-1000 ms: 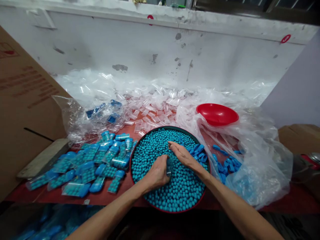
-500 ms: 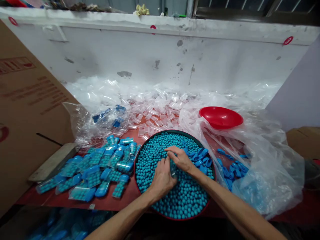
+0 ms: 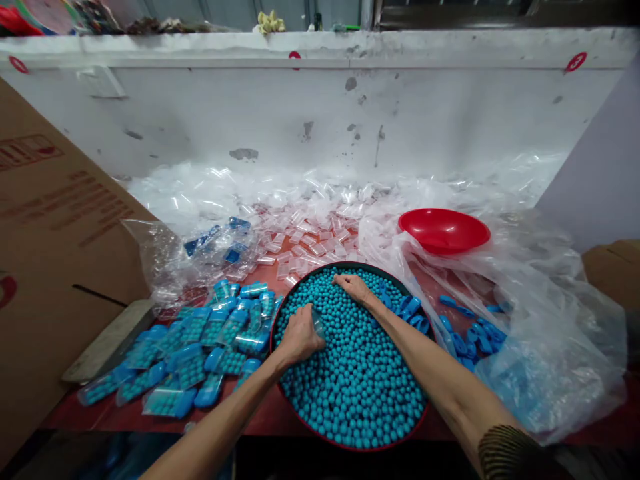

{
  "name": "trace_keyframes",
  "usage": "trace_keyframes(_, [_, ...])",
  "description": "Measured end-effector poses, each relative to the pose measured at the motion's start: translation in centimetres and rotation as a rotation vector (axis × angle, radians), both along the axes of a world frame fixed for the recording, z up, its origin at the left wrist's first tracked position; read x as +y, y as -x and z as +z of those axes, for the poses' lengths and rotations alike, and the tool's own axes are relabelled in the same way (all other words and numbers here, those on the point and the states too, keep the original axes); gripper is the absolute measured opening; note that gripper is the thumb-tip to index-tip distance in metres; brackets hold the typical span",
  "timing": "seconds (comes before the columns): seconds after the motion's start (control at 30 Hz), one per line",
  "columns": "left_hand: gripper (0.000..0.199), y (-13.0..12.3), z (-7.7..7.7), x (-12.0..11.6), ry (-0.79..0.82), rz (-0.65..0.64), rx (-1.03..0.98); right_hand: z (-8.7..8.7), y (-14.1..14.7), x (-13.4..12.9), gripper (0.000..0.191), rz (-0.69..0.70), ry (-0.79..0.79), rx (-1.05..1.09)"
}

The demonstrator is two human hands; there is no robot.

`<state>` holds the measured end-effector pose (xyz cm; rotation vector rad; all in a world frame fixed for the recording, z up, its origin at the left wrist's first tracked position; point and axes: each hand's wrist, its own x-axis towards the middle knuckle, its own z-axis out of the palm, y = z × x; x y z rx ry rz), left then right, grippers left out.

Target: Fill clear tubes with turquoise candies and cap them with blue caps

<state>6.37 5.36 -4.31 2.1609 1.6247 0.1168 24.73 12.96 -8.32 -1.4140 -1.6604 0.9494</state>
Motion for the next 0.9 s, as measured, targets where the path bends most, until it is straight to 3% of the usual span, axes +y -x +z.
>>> trace_keyframes(0.2, [0.069, -1.2, 0.2, -0.3, 0.023, 0.026, -0.109, -0.9, 0.7, -1.0, 0.054, -0.061, 0.131, 0.131])
trace_keyframes(0.37, [0.077, -2.1, -1.3, -0.6, 0.042, 0.102, -0.33, -0.8, 1.5, -1.9, 0.058, -0.021, 0.204, 0.228])
trace_keyframes(0.5, [0.075, -3.0, -2.4, -0.8, 0.064, 0.185, -0.614, 0.0, 2.1, -2.8, 0.06, -0.03, 0.172, 0.254])
trace_keyframes(0.63, [0.069, -4.1, -2.5, -1.0, 0.086, 0.188, -0.769, 1.4, 2.5, -5.2, 0.059, -0.083, 0.076, 0.215])
trace_keyframes(0.73, [0.063, -4.5, -2.4, -1.0, 0.086, 0.194, -0.834, 2.5, 2.3, -6.8, 0.053, -0.04, 0.019, 0.175])
trace_keyframes(0.8, [0.06, -4.5, -2.4, -1.0, 0.109, 0.169, -0.854, 3.3, 1.7, -6.8, 0.048, 0.015, 0.002, 0.153])
trace_keyframes(0.9, [0.064, -4.4, -2.3, -1.2, 0.205, 0.141, -0.964, 3.8, 0.8, -4.5, 0.044, 0.0, -0.015, 0.129])
